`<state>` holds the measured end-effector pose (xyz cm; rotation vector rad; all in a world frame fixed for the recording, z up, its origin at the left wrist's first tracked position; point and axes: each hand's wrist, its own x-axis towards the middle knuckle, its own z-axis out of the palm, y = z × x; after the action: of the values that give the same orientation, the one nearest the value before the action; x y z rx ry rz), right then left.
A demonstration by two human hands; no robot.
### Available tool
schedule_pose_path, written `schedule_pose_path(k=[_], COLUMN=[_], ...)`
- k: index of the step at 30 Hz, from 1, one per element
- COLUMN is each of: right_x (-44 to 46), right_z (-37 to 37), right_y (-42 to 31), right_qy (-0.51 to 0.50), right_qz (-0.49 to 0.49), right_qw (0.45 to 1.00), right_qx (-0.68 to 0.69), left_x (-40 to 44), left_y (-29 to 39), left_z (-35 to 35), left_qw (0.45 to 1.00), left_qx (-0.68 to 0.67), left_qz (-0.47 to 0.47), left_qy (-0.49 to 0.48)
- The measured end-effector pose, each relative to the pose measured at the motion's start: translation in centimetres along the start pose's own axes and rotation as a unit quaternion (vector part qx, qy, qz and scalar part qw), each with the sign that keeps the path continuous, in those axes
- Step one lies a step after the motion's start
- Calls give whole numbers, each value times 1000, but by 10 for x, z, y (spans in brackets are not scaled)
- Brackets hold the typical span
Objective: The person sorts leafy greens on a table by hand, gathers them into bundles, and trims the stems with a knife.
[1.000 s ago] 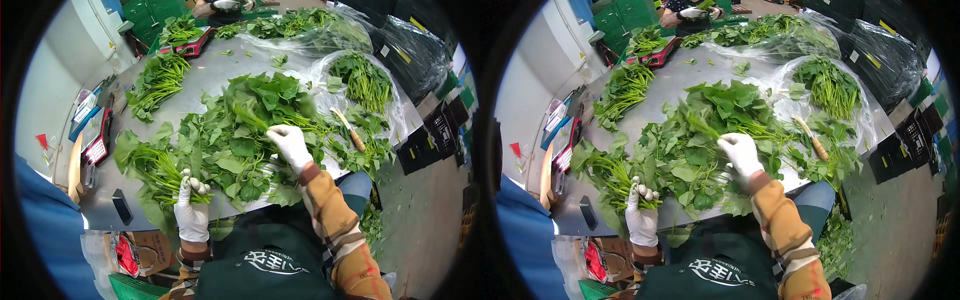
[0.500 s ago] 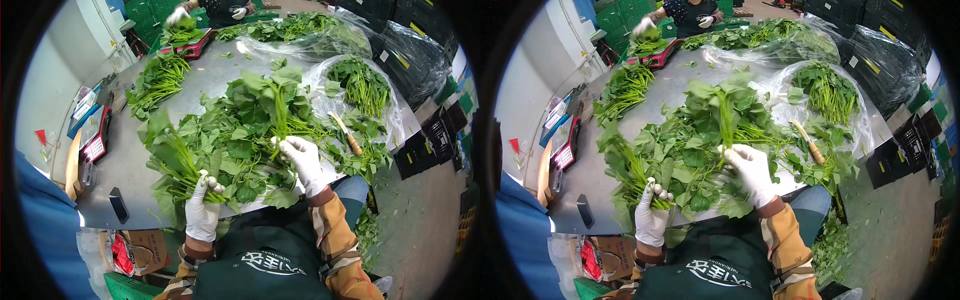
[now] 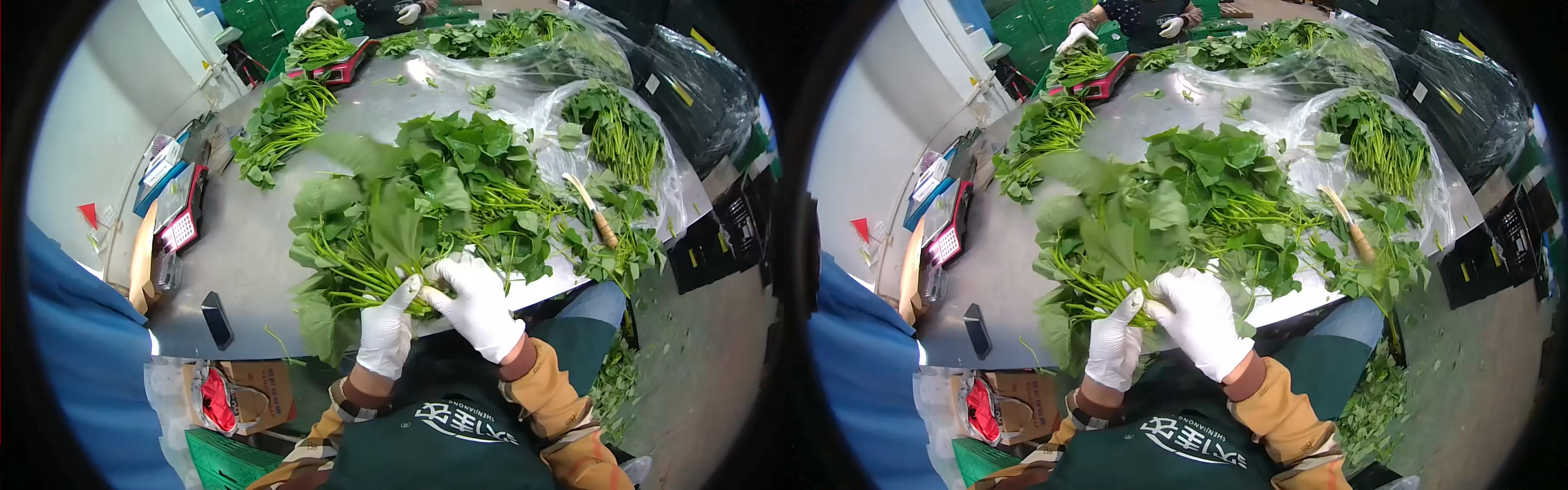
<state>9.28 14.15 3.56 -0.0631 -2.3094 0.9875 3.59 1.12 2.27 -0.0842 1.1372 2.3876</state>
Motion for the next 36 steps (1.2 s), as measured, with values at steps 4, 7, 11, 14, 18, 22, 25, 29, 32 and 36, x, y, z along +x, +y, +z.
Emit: schedule_pose_path(k=[4,7,11,14,18,22,25,29,32,36], right_x=[0,-5,-20,-17,-17,-28,-13,11,24,45], right_z=[-6,1,14,7,-21,-106,-104,-52,-12,6], right_y=[-5,4,14,5,25,78,70,91,128,144], right_qy=[-51,-38,16,64,233,386,352,162,160,3], right_qz=[219,244,291,300,321,205,245,218,127,97], right_qw=[947,910,863,841,868,619,682,928,979,941], right_qx=[228,334,413,447,299,652,593,257,-6,-325], left_x=[-1,1,-4,-1,10,21,16,9,-2,-6], left_y=[2,-5,-1,-6,6,52,63,54,57,61], left_z=[5,-3,6,1,-13,-42,-32,-23,-13,-23], left_qw=[1000,1000,998,1000,998,988,971,937,962,979], left_qx=[4,9,49,18,-63,-118,-220,-300,-210,-129], left_qz=[-14,-14,-28,-13,-6,102,59,0,31,46], left_qy=[4,2,4,-15,31,2,-74,-177,-172,-154])
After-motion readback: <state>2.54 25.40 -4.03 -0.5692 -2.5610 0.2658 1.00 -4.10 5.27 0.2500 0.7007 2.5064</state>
